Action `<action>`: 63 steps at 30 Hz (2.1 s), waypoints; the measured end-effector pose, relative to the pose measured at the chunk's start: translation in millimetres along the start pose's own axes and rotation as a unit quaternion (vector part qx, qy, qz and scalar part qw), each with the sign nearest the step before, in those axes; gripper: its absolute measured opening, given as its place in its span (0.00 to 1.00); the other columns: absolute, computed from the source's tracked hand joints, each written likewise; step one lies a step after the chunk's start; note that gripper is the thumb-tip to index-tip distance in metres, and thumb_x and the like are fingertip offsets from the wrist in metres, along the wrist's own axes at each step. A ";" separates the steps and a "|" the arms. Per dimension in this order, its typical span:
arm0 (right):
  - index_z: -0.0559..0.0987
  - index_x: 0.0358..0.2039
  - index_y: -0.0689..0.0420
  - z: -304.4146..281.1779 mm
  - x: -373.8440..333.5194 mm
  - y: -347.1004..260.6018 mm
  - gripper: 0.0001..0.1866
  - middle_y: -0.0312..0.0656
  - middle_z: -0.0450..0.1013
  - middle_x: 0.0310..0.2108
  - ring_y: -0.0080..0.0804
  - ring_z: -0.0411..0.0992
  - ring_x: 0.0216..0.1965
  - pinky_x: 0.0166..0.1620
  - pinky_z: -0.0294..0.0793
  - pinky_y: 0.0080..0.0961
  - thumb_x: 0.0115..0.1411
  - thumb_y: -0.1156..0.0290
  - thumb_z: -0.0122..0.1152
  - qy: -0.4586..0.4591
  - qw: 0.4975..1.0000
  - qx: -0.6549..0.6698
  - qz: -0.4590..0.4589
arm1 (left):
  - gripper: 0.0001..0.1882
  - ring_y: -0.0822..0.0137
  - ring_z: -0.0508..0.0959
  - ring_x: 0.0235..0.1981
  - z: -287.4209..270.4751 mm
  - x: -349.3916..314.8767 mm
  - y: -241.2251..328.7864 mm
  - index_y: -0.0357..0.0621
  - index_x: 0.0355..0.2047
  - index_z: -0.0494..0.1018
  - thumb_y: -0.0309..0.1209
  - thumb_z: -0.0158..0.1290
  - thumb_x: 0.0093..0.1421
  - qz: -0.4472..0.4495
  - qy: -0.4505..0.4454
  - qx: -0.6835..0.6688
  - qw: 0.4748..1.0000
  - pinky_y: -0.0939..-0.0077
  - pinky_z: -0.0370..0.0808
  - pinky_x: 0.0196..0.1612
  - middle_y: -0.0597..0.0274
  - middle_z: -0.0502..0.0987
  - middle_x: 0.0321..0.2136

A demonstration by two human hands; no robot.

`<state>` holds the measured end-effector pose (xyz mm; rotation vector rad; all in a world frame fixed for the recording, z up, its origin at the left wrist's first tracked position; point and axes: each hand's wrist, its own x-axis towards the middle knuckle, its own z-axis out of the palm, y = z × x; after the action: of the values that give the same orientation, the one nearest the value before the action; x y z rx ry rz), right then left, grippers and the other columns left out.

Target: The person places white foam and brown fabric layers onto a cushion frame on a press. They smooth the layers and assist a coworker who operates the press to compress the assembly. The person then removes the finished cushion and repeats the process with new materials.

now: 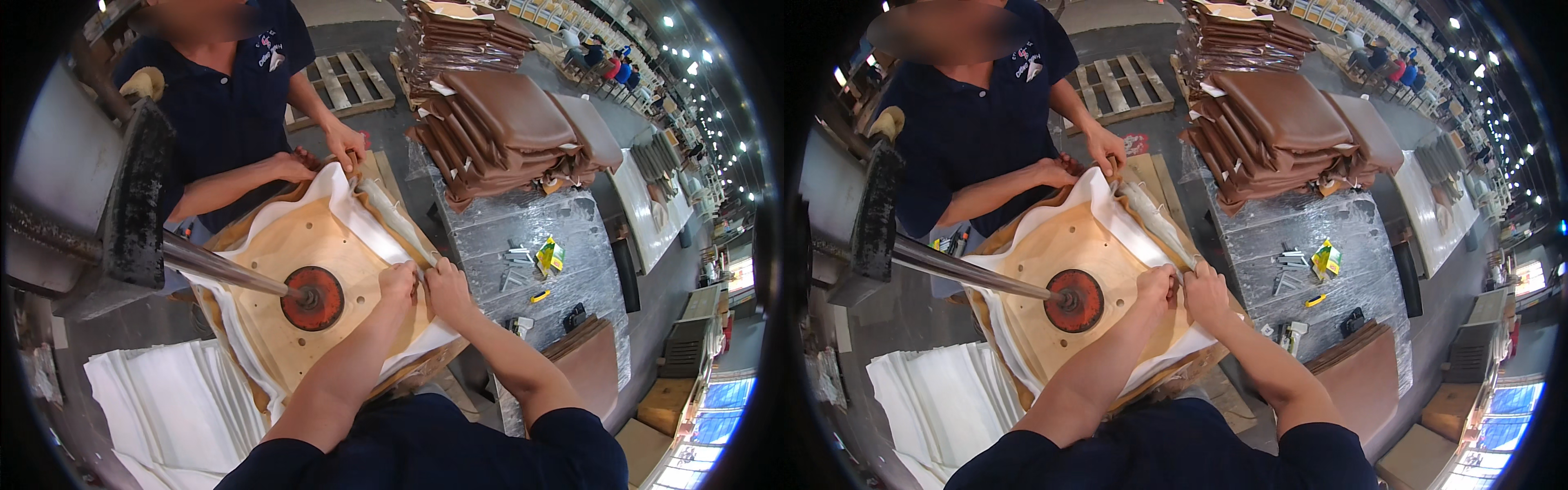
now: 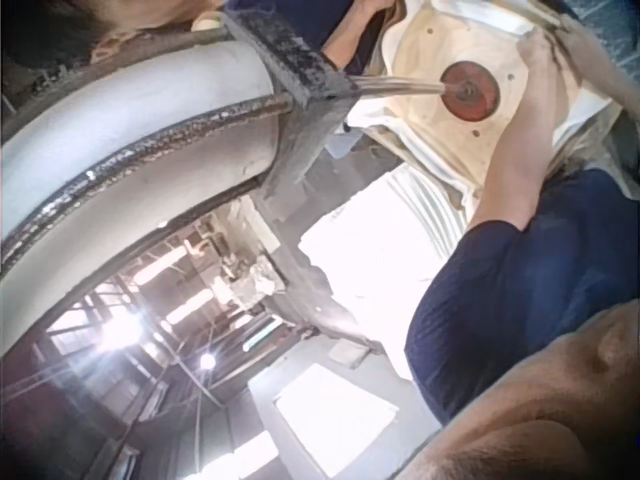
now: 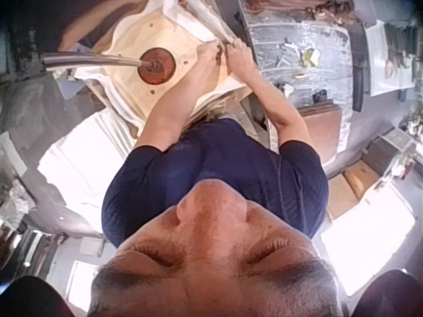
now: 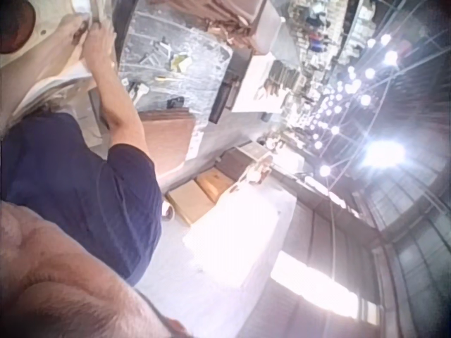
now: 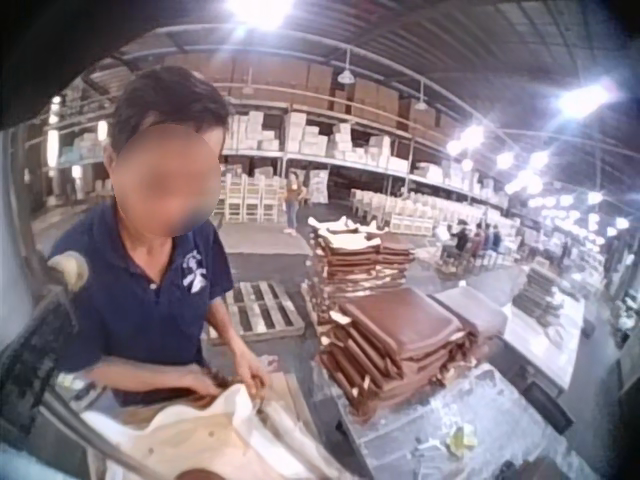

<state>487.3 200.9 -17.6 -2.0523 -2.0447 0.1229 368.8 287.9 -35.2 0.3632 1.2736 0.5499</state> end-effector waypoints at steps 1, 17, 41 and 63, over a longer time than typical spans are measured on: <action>0.83 0.37 0.54 1.9 2.3 0.1 0.07 0.46 0.72 0.43 0.50 0.76 0.52 0.46 0.78 0.50 0.61 0.67 0.70 -0.004 1.000 -0.014 0.009 | 0.10 0.71 0.63 0.15 0.8 2.2 1.7 0.49 0.26 0.74 0.29 0.60 0.65 0.004 -0.008 -0.011 1.000 0.69 0.59 0.19 0.71 0.68 0.16; 0.81 0.37 0.54 21.0 -1.3 6.1 0.07 0.46 0.70 0.41 0.51 0.73 0.44 0.46 0.73 0.49 0.59 0.73 0.69 0.135 0.988 0.071 -0.014 | 0.15 0.67 0.75 0.16 -2.7 -12.5 1.5 0.44 0.31 0.78 0.37 0.61 0.75 -0.014 -0.031 0.094 0.995 0.66 0.72 0.18 0.62 0.78 0.21; 0.83 0.36 0.54 24.3 3.1 1.0 0.05 0.46 0.72 0.42 0.51 0.76 0.48 0.47 0.74 0.51 0.61 0.69 0.70 0.126 0.990 0.056 0.021 | 0.13 0.70 0.66 0.14 -0.5 14.8 2.6 0.53 0.24 0.72 0.30 0.60 0.67 -0.010 -0.027 0.029 0.999 0.65 0.64 0.21 0.70 0.68 0.16; 0.82 0.37 0.55 28.8 1.3 4.9 0.07 0.48 0.72 0.40 0.54 0.74 0.43 0.46 0.74 0.50 0.59 0.73 0.72 0.164 0.978 0.128 0.012 | 0.08 0.67 0.76 0.16 2.5 2.9 -0.4 0.40 0.32 0.80 0.29 0.61 0.70 0.018 0.024 0.125 0.992 0.64 0.75 0.18 0.62 0.78 0.22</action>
<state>485.5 205.4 -46.4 -1.8023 -1.7097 0.0448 371.9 289.3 -37.1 0.5854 1.3884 0.4311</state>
